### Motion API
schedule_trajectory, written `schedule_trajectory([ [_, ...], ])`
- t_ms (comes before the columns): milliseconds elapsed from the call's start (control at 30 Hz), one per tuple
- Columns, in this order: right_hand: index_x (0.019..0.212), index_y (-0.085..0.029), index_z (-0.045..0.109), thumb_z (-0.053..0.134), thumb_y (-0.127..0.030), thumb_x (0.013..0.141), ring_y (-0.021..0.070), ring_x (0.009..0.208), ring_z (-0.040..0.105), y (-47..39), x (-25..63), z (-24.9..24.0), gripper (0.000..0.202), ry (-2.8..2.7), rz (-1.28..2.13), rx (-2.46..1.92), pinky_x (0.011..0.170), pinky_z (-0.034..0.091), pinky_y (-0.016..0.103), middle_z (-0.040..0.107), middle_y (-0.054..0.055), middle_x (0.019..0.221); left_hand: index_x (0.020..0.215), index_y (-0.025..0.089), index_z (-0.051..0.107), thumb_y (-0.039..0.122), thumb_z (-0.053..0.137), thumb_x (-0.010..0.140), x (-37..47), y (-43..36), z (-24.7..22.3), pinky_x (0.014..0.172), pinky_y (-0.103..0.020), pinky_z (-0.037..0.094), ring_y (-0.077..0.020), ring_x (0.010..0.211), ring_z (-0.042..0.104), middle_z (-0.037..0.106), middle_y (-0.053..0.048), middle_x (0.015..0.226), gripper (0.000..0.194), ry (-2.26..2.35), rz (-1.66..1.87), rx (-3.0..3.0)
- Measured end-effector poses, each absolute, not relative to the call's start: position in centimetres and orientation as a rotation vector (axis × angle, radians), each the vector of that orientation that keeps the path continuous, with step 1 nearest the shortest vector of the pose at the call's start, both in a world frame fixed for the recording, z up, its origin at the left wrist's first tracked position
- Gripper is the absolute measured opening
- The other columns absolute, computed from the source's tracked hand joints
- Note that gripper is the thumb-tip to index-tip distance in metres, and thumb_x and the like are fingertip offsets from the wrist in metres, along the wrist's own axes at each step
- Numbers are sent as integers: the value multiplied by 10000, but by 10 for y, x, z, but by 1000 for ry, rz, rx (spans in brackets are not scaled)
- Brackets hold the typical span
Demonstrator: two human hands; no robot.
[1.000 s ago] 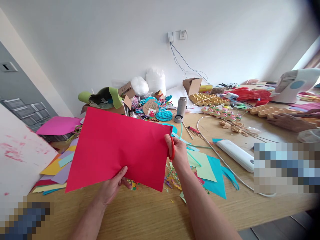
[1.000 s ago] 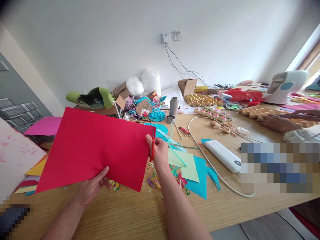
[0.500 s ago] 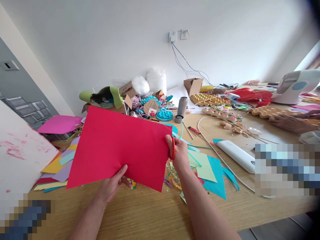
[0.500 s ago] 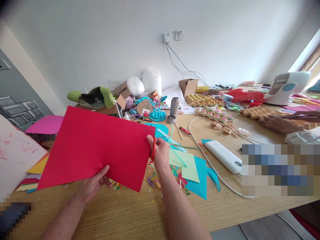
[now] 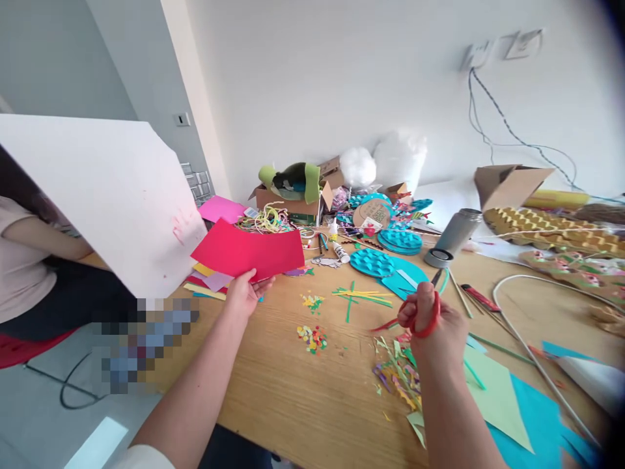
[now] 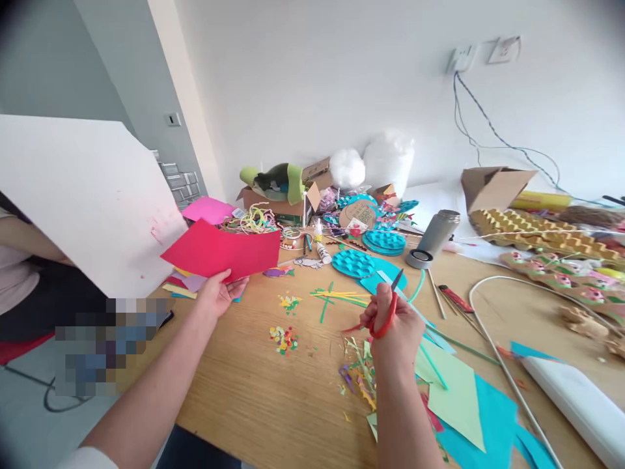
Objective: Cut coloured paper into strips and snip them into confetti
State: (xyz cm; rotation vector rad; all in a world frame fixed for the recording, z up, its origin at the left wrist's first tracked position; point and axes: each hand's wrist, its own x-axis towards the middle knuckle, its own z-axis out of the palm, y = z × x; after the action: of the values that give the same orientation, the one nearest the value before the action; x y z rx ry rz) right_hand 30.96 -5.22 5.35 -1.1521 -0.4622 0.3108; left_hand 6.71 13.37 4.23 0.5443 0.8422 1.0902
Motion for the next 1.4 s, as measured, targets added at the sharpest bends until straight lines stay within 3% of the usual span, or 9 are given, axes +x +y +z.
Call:
schedule_trajectory([
  [133, 639, -135, 552, 688, -489, 706, 69, 363, 440, -54, 308, 58, 385, -417, 254, -1147, 331, 352, 188, 479, -41, 480, 1030, 69, 569, 129, 469, 853, 50, 156, 47, 511, -264, 552, -207, 616, 683, 688, -168, 799, 212, 952, 1077, 488],
  [333, 638, -180, 459, 564, -561, 775, 65, 353, 426, -63, 326, 65, 418, -207, -75, -1046, 321, 360, 192, 425, -64, 496, 1086, 61, 532, 445, 428, 882, 39, 140, 53, 456, -257, 538, -214, 617, 678, 674, -184, 829, 447, 963, 883, 475],
  [467, 635, -195, 423, 538, -544, 799, 57, 359, 414, -66, 334, 67, 402, -129, -93, -993, 322, 359, 186, 410, -67, 513, 975, 118, 561, 346, 565, 822, 70, 81, 57, 301, -208, 406, -164, 398, 594, 653, -67, 671, 275, 1022, 725, 816],
  [533, 649, -193, 436, 549, -548, 791, 57, 357, 417, -67, 333, 67, 399, -134, -61, -989, 324, 357, 184, 414, -68, 511, 951, 157, 584, 278, 698, 705, 104, 53, 54, 339, -211, 420, -174, 454, 621, 654, -48, 713, 296, 928, 723, 1151],
  [633, 663, -192, 443, 564, -563, 771, 60, 358, 431, -66, 331, 66, 405, -153, -30, -1001, 324, 358, 183, 421, -71, 508, 816, 163, 652, 231, 711, 667, 166, 28, 45, 583, -298, 525, -219, 673, 664, 670, -83, 770, 173, 735, 605, 1723],
  [767, 655, -184, 460, 570, -555, 774, 61, 354, 431, -65, 331, 64, 405, -142, -1, -987, 330, 364, 184, 425, -70, 489, 661, 176, 653, 155, 695, 641, 233, 19, 32, 920, -429, 417, -315, 979, 598, 675, -140, 876, 51, 626, 478, 2396],
  [967, 638, -184, 461, 579, -547, 772, 56, 361, 417, -65, 329, 68, 405, -149, 56, -961, 331, 367, 174, 410, -73, 481, 607, 132, 640, 41, 627, 667, 265, 5, 18, 893, -489, 413, -364, 960, 606, 660, -198, 795, 110, 643, 323, 2588],
  [1233, 602, -185, 454, 590, -546, 764, 50, 359, 410, -63, 326, 67, 418, -200, 85, -944, 318, 361, 159, 414, -71, 478, 682, 125, 672, 104, 592, 676, 270, 44, 38, 834, -423, 459, -296, 893, 636, 686, -145, 789, 83, 733, 249, 2605],
  [1400, 623, -169, 516, 590, -573, 758, 74, 381, 483, -58, 322, 59, 433, -342, 233, -999, 342, 391, 174, 476, -49, 476, 646, 127, 611, 134, 566, 691, 226, 100, 71, 675, -330, 503, -172, 630, 632, 651, -61, 639, 64, 690, 463, 2032],
])
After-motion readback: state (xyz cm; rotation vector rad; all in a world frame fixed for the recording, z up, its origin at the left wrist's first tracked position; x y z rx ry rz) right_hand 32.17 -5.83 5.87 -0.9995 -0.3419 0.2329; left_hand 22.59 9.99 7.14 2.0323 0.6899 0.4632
